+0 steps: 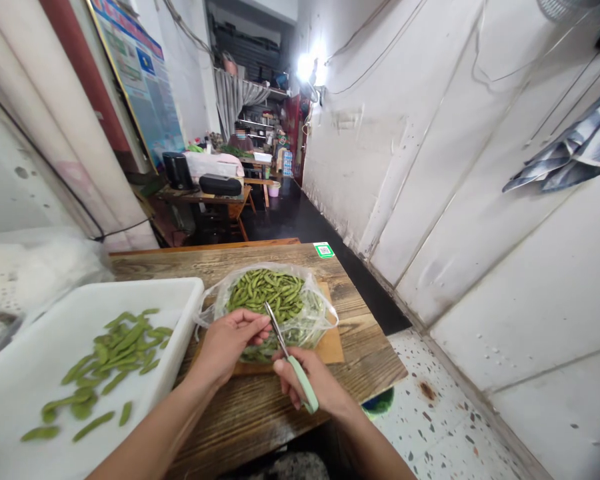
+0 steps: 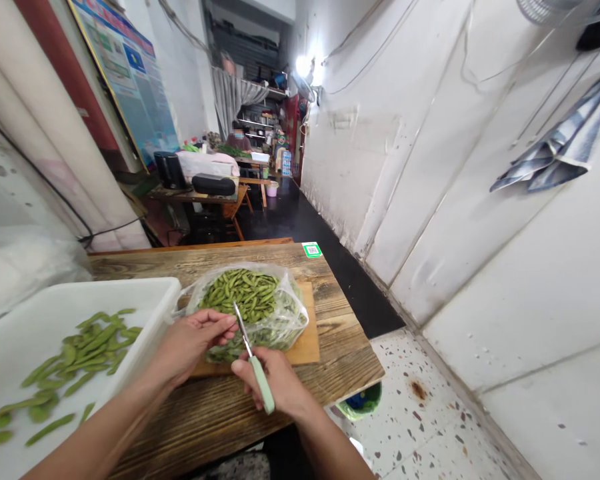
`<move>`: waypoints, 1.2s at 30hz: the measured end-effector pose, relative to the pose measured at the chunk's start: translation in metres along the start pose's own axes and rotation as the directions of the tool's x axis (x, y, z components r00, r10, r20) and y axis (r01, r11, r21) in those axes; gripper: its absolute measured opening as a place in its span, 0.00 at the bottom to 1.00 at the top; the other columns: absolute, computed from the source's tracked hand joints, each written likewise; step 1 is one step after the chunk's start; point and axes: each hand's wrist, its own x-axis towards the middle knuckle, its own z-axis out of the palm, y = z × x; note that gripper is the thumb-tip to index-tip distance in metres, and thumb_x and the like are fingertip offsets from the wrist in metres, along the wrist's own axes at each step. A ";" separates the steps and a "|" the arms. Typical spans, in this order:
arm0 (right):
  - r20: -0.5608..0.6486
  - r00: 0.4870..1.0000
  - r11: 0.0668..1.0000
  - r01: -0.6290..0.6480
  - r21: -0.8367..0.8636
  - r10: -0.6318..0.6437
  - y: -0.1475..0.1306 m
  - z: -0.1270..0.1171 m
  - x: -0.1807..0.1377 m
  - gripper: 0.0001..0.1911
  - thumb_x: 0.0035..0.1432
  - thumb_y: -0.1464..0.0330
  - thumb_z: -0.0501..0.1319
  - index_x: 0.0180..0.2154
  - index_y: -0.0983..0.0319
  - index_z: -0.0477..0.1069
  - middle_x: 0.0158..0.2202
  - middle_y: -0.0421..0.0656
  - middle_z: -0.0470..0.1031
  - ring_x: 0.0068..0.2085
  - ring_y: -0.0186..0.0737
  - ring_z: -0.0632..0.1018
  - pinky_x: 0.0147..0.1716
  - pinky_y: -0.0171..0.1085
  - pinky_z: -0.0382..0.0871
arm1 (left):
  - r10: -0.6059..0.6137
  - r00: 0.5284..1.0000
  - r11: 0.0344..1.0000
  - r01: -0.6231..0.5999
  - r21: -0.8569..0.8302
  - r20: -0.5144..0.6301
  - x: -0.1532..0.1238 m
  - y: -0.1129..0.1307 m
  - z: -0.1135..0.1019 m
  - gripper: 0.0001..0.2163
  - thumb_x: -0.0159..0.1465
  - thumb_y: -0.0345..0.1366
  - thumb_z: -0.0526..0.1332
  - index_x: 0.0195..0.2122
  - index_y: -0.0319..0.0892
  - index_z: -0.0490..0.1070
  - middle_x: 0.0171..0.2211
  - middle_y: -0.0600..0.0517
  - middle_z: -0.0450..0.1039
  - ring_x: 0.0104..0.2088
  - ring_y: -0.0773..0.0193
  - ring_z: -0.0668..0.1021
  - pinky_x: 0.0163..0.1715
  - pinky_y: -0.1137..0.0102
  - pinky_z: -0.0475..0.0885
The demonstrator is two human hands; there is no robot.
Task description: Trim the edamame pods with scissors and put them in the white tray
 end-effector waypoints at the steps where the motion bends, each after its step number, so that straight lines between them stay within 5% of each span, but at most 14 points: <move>1: 0.003 1.000 1.000 -0.005 -0.005 0.005 0.002 0.001 0.001 0.26 0.54 0.46 0.58 0.38 0.64 0.67 0.20 0.34 0.65 0.14 0.25 0.63 0.11 0.25 0.57 | -0.010 1.000 1.000 0.010 0.011 0.001 0.000 -0.001 0.000 0.18 0.41 0.46 0.72 0.26 0.37 0.74 0.21 0.53 0.76 0.23 0.68 0.75 0.25 0.75 0.69; 14: 0.006 0.998 0.998 -0.060 -0.022 0.061 0.015 0.000 0.006 0.25 0.53 0.47 0.60 0.33 0.63 0.65 0.18 0.34 0.65 0.13 0.25 0.64 0.10 0.25 0.57 | -0.033 0.999 0.989 0.035 0.147 -0.012 0.007 -0.011 0.000 0.17 0.42 0.47 0.70 0.25 0.39 0.72 0.21 0.51 0.76 0.23 0.65 0.76 0.27 0.70 0.72; 17: 0.010 0.996 0.996 -0.087 0.026 0.087 0.012 -0.001 0.004 0.26 0.50 0.47 0.62 0.34 0.63 0.65 0.18 0.33 0.65 0.13 0.25 0.63 0.09 0.25 0.58 | 0.010 1.000 0.959 -0.008 0.282 -0.006 0.007 -0.004 -0.010 0.16 0.45 0.49 0.67 0.27 0.40 0.73 0.22 0.51 0.77 0.25 0.61 0.77 0.29 0.67 0.72; 19: 0.013 0.995 0.993 -0.095 0.066 0.094 0.009 -0.003 0.001 0.27 0.49 0.46 0.62 0.35 0.63 0.64 0.18 0.33 0.65 0.13 0.25 0.63 0.09 0.25 0.58 | 0.149 0.988 0.844 -0.105 0.527 -0.041 0.007 0.008 -0.031 0.15 0.51 0.47 0.63 0.33 0.41 0.75 0.27 0.49 0.78 0.29 0.57 0.78 0.34 0.65 0.72; 22: -0.013 0.996 0.992 -0.082 0.098 0.083 0.007 -0.005 -0.002 0.29 0.48 0.44 0.61 0.36 0.63 0.64 0.19 0.33 0.65 0.13 0.25 0.63 0.10 0.25 0.57 | 0.454 0.887 0.315 -0.074 0.946 -0.081 0.011 0.032 -0.071 0.17 0.59 0.39 0.54 0.45 0.38 0.75 0.39 0.41 0.76 0.40 0.48 0.76 0.43 0.57 0.68; 23: -0.019 0.996 0.991 -0.081 0.105 0.084 0.007 -0.006 -0.002 0.29 0.48 0.44 0.61 0.36 0.64 0.64 0.19 0.33 0.65 0.14 0.25 0.63 0.10 0.25 0.57 | 0.485 0.872 0.131 0.002 0.991 -0.066 0.014 0.038 -0.081 0.19 0.58 0.36 0.54 0.47 0.36 0.75 0.41 0.37 0.75 0.43 0.44 0.74 0.43 0.54 0.67; 25: -0.026 0.995 0.989 -0.088 0.117 0.091 0.007 -0.006 0.000 0.30 0.47 0.44 0.61 0.37 0.63 0.65 0.19 0.32 0.65 0.14 0.25 0.63 0.10 0.25 0.57 | 0.517 0.856 -0.072 0.076 0.994 -0.028 0.021 0.044 -0.090 0.19 0.59 0.36 0.53 0.48 0.36 0.75 0.46 0.35 0.71 0.47 0.41 0.71 0.44 0.53 0.65; 30: -0.036 0.997 0.992 -0.067 0.102 0.071 0.008 -0.006 0.001 0.31 0.46 0.44 0.62 0.38 0.63 0.65 0.19 0.32 0.64 0.14 0.25 0.63 0.10 0.25 0.57 | 0.376 0.913 -0.177 -0.098 0.979 0.159 0.042 0.030 -0.060 0.13 0.60 0.41 0.55 0.36 0.46 0.79 0.42 0.42 0.73 0.45 0.48 0.70 0.45 0.58 0.62; 33: -0.028 0.998 0.993 -0.056 0.101 0.059 0.010 -0.009 -0.001 0.31 0.47 0.44 0.62 0.39 0.64 0.65 0.19 0.33 0.65 0.14 0.25 0.63 0.10 0.25 0.56 | 0.405 0.901 -0.286 -0.039 0.958 0.157 0.048 0.020 -0.046 0.11 0.58 0.39 0.57 0.34 0.43 0.78 0.40 0.39 0.72 0.46 0.44 0.68 0.44 0.55 0.59; 36: -0.026 0.999 0.996 -0.045 0.081 0.047 0.013 -0.012 -0.002 0.30 0.49 0.45 0.61 0.40 0.64 0.65 0.20 0.33 0.66 0.15 0.25 0.64 0.11 0.26 0.58 | 0.383 0.916 -0.277 -0.007 0.961 0.117 0.049 0.017 -0.046 0.11 0.58 0.39 0.56 0.33 0.42 0.78 0.37 0.38 0.72 0.44 0.44 0.68 0.41 0.55 0.58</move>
